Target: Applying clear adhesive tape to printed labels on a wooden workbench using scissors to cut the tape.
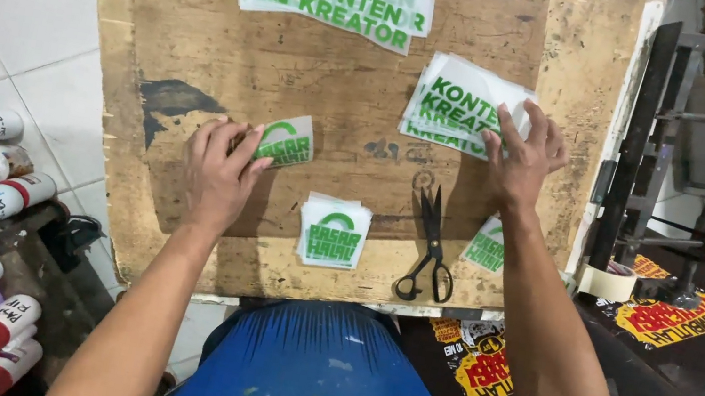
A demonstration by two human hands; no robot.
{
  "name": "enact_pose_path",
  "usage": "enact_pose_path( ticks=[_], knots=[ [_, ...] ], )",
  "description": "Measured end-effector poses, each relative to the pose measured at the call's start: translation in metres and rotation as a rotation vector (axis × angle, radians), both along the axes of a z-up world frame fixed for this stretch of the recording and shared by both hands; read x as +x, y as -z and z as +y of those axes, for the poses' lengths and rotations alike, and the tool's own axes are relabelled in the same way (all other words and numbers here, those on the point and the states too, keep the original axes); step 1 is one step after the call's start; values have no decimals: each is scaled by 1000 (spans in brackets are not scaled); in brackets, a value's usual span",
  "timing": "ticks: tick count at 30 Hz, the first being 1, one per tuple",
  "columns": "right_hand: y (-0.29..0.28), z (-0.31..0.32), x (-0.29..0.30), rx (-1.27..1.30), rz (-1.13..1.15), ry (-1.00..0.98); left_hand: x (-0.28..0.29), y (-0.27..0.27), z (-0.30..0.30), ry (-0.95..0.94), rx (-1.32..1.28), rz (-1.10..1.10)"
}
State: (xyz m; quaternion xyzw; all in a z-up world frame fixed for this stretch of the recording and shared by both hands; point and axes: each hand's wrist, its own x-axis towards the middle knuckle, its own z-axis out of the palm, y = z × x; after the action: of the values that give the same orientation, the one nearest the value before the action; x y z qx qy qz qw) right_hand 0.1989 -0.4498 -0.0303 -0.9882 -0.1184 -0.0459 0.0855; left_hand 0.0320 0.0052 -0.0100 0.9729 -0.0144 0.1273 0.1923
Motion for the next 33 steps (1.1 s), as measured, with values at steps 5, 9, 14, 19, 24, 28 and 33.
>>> enact_pose_path(
  ticks=[5, 9, 14, 19, 24, 28, 33],
  knots=[
    [-5, -7, 4, -31, -32, -66, 4, 8, 6, -5, 57, -11],
    [-5, -8, 3, -43, -58, -99, 6, 5, 5, -3, 74, -12],
    [-18, -9, 11, 34, -45, -40, 5, -4, 0, -19, 68, -2],
    [-23, -28, 18, 34, 59, -35, 2, -12, -1, -3, 63, 50],
    [-31, -19, 24, 11, 136, 53, 0, -15, -3, 16, 45, 86],
    [-21, -27, 32, -2, 149, 27, 1, -16, -5, 8, 44, 109],
    [-55, -9, 33, 139, 244, 72, 0, -15, -5, 1, 40, 142]
  ],
)
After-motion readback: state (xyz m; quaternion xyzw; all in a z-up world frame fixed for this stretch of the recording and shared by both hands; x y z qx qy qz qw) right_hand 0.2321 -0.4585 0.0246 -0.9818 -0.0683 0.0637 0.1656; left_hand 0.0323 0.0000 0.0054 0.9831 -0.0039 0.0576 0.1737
